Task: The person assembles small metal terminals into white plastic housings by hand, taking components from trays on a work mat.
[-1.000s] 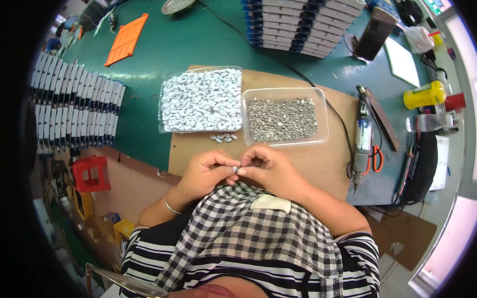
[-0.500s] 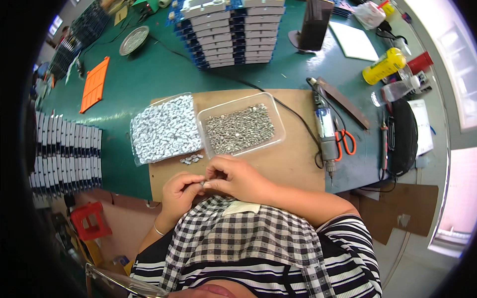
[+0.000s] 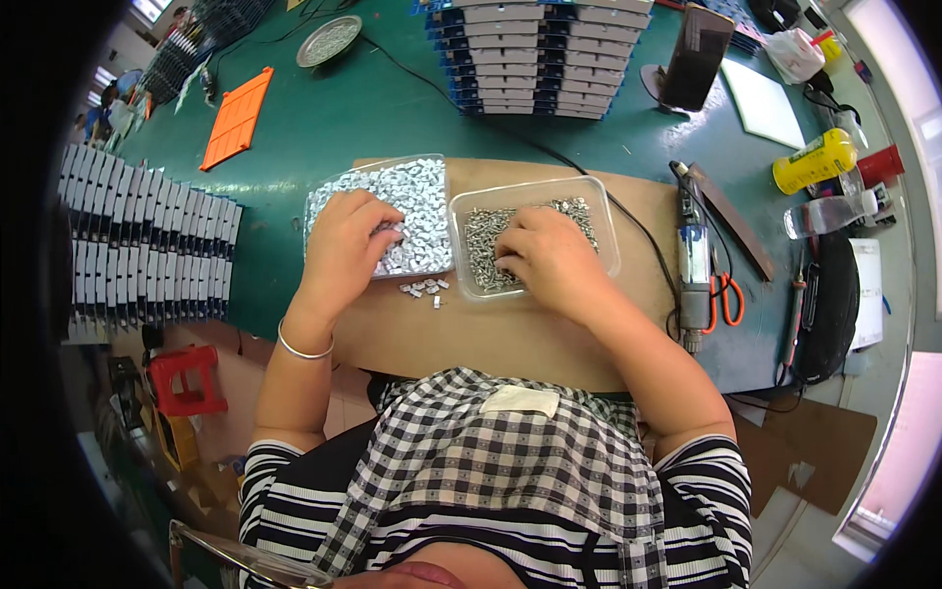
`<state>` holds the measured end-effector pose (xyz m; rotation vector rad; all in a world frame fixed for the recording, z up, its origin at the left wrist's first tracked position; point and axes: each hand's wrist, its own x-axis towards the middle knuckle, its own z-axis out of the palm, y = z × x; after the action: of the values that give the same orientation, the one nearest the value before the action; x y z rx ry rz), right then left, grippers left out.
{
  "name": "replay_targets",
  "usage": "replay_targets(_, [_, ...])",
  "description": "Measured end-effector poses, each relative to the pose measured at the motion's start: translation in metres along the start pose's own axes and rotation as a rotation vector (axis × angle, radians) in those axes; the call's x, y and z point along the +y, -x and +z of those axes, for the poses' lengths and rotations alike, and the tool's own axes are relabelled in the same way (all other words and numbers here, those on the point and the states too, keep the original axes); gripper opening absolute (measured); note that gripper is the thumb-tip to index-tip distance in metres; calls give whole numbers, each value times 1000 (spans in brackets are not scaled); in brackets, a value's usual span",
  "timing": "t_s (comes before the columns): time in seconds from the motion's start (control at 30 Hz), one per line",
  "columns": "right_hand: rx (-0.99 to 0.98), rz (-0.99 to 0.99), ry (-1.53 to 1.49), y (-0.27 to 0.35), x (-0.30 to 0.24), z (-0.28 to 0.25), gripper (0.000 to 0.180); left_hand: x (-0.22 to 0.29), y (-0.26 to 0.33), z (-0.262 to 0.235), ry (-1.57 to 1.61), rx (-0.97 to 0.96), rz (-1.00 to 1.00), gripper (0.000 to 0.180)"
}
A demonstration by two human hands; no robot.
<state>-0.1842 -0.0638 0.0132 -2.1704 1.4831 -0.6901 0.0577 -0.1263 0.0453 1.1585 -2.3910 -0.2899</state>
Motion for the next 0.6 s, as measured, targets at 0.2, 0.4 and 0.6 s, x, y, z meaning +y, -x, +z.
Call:
replay_targets(0.2, [135, 77, 39, 3, -6, 5, 11, -8, 1, 3, 73, 79, 4, 18])
replay_targets(0.4, [225, 109, -100, 1, -4, 6, 8, -13, 5, 3, 75, 190, 5, 13])
replay_targets(0.6, [77, 303, -647, 18, -29, -19, 10, 27, 38, 4, 721, 34, -195, 12])
